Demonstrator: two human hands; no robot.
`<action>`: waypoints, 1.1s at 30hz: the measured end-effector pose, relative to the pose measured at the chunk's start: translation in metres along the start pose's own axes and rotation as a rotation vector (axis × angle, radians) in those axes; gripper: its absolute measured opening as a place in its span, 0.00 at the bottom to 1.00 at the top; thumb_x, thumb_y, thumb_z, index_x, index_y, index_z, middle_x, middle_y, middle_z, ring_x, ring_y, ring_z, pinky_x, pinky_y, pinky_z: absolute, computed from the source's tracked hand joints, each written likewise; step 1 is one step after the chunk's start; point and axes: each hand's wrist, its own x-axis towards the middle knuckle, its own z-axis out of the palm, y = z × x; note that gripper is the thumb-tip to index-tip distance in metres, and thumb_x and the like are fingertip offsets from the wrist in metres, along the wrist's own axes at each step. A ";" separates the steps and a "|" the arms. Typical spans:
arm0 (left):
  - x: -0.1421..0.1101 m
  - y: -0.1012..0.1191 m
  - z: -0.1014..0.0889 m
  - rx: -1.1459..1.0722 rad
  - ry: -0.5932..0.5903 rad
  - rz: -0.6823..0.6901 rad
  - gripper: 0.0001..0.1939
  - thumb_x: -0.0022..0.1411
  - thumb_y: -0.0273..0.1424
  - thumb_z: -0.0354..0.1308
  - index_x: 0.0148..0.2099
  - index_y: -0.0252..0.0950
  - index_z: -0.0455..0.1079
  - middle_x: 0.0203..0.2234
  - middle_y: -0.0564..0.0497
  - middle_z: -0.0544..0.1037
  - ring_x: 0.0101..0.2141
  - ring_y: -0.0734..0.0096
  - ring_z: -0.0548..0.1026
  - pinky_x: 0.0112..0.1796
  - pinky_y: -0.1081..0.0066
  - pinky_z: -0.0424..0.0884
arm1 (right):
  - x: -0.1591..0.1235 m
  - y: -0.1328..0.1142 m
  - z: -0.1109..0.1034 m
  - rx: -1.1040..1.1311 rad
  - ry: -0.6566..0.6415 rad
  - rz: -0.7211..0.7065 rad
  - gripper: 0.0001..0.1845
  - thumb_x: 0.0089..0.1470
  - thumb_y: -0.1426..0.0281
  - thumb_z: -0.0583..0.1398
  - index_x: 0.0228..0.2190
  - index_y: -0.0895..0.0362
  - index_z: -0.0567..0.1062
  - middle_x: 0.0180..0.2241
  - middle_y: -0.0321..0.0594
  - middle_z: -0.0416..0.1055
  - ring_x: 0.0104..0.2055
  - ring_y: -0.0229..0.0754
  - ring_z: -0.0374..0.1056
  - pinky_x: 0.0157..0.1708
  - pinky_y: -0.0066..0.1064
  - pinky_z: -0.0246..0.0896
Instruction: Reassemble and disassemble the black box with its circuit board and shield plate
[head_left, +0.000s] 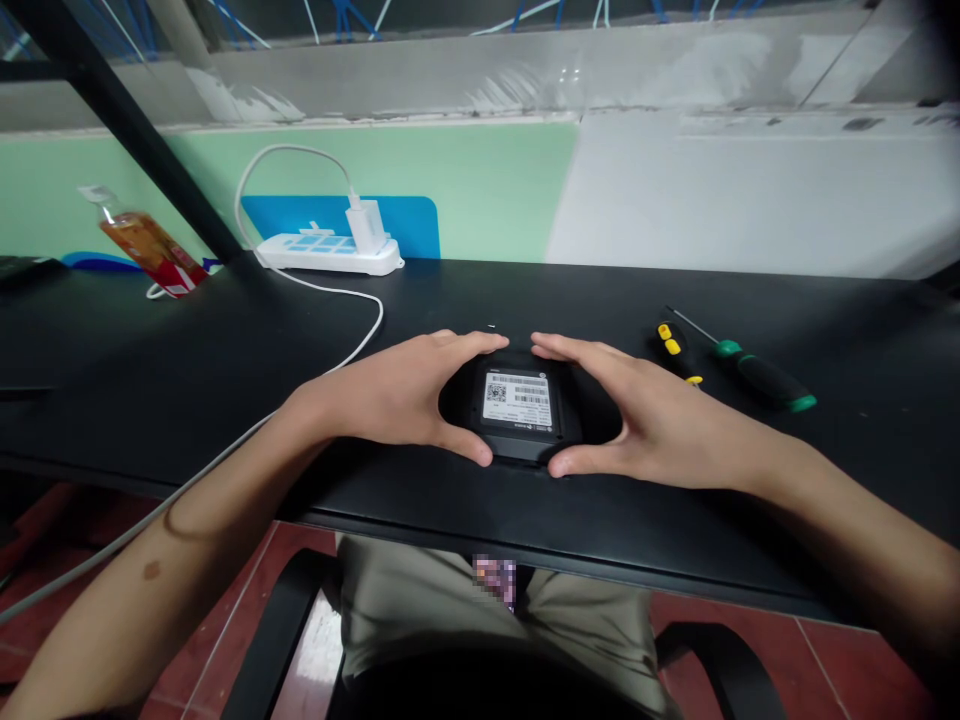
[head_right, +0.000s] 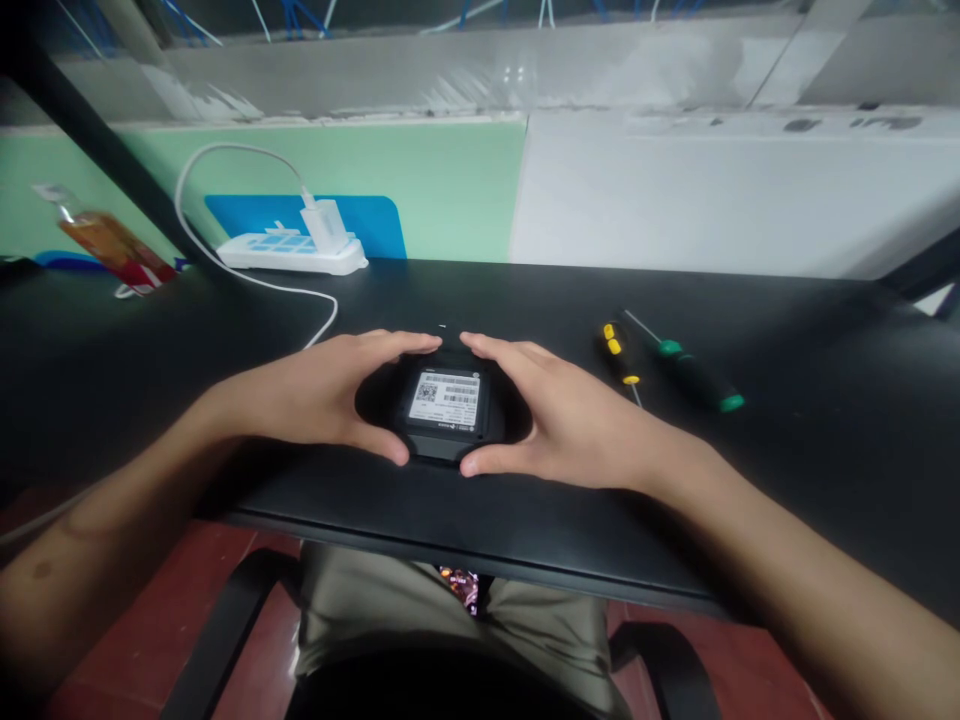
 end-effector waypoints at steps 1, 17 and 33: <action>0.000 0.000 0.000 0.008 -0.004 -0.008 0.57 0.52 0.58 0.71 0.74 0.40 0.53 0.67 0.40 0.67 0.64 0.43 0.68 0.60 0.54 0.65 | 0.000 0.000 0.000 -0.004 0.001 -0.003 0.63 0.45 0.37 0.66 0.70 0.57 0.57 0.70 0.53 0.62 0.70 0.61 0.63 0.66 0.59 0.66; 0.001 0.002 0.001 0.047 -0.044 -0.066 0.57 0.51 0.60 0.71 0.74 0.44 0.54 0.63 0.40 0.71 0.60 0.44 0.71 0.56 0.57 0.67 | 0.001 0.002 0.003 0.000 0.005 0.013 0.65 0.41 0.36 0.68 0.70 0.55 0.58 0.69 0.55 0.63 0.69 0.65 0.64 0.65 0.62 0.66; 0.002 0.000 0.001 0.016 -0.021 -0.005 0.54 0.51 0.55 0.74 0.72 0.41 0.58 0.60 0.40 0.72 0.60 0.47 0.71 0.58 0.55 0.67 | 0.002 0.000 0.000 0.004 -0.017 0.005 0.61 0.42 0.36 0.67 0.69 0.53 0.61 0.66 0.52 0.68 0.66 0.61 0.69 0.62 0.55 0.70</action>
